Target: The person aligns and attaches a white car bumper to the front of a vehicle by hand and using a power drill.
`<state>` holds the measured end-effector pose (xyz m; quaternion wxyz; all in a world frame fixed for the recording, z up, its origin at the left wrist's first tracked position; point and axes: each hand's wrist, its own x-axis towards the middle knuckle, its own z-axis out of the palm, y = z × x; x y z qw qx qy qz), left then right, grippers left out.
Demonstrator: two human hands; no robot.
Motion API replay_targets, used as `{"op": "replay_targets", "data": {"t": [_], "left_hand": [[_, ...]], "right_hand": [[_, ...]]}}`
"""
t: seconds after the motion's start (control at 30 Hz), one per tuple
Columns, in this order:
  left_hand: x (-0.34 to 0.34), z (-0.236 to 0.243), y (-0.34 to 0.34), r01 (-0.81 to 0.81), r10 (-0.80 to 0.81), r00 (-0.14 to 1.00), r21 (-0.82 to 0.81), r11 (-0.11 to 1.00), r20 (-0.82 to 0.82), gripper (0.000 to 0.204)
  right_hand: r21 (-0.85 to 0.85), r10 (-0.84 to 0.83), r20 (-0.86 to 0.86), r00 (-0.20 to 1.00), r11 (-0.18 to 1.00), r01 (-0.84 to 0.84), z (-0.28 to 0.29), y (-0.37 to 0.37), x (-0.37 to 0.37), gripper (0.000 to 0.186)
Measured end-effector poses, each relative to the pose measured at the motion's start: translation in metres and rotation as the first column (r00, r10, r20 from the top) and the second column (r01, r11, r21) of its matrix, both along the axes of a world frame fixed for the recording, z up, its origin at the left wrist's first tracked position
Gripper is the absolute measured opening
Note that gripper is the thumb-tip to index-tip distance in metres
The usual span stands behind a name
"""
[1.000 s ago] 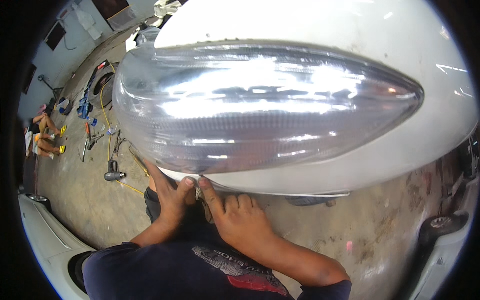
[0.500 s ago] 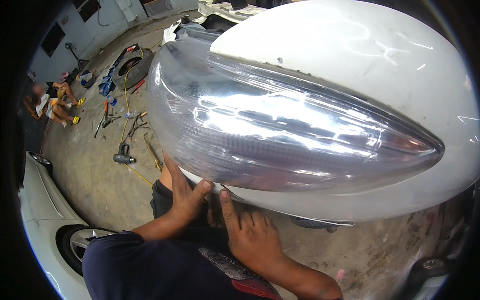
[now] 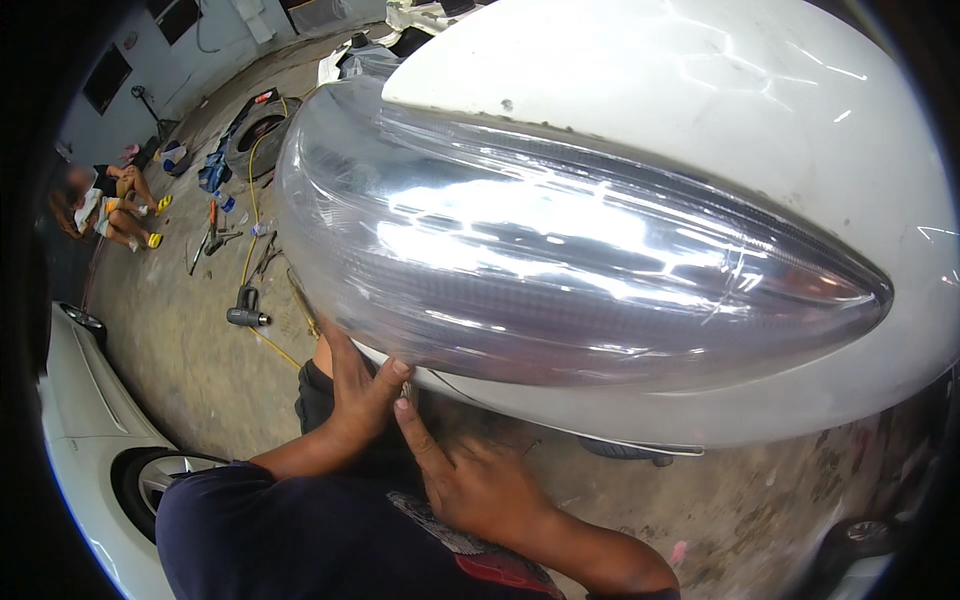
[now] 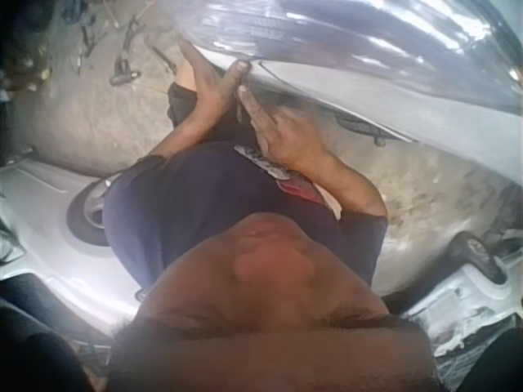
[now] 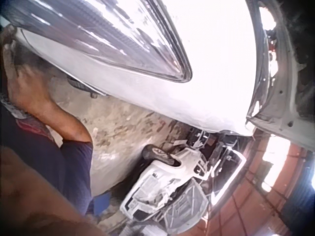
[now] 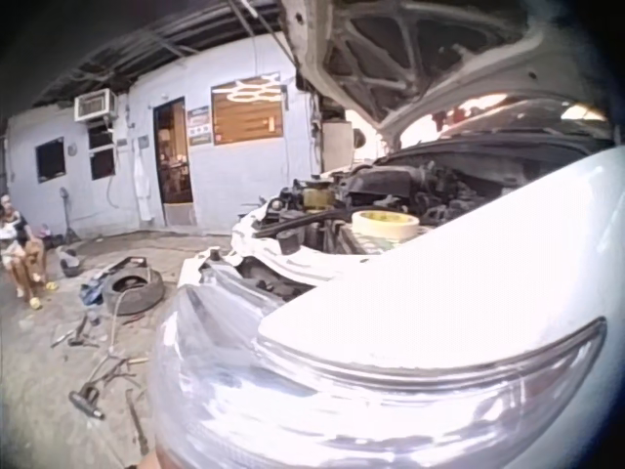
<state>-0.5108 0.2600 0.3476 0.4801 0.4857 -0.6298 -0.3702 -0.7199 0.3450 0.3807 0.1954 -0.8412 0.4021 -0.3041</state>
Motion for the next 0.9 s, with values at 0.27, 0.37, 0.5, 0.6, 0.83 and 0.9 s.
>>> {"op": "replay_targets", "data": {"t": [0.27, 0.37, 0.5, 0.6, 0.83, 0.9], "left_hand": [[0.006, -0.005, -0.002, -0.020, 0.021, 0.995, -0.014, 1.000, 0.093, 0.152], [0.007, -0.005, -0.002, 0.009, -0.009, 1.000, -0.008, 1.000, 0.000, 0.154], [0.008, -0.002, 0.000, -0.006, 0.008, 0.995, -0.022, 1.000, 0.095, 0.156], [0.009, 0.002, 0.002, -0.036, 0.051, 0.962, -0.063, 0.997, 0.268, 0.156], [0.013, 0.010, 0.003, -0.041, 0.010, 0.937, 0.082, 0.996, 0.348, 0.159], [0.014, 0.011, 0.004, -0.028, -0.006, 0.934, 0.090, 0.996, 0.357, 0.159]], "right_hand": [[0.174, -0.092, 0.107, 0.990, 0.982, 0.072, 0.000, 0.008, -0.003, 0.076], [0.189, -0.120, 0.044, 0.992, 0.976, 0.109, 0.000, 0.011, -0.008, 0.073], [0.139, -0.102, 0.106, 0.989, 0.986, 0.087, -0.001, 0.014, -0.007, 0.073], [0.160, -0.086, 0.108, 0.990, 0.985, 0.068, -0.001, 0.013, -0.006, 0.076], [0.226, -0.107, 0.068, 0.992, 0.970, 0.090, 0.004, 0.015, -0.006, 0.071], [0.217, -0.107, 0.068, 0.992, 0.972, 0.090, 0.003, 0.013, -0.005, 0.070]]}}
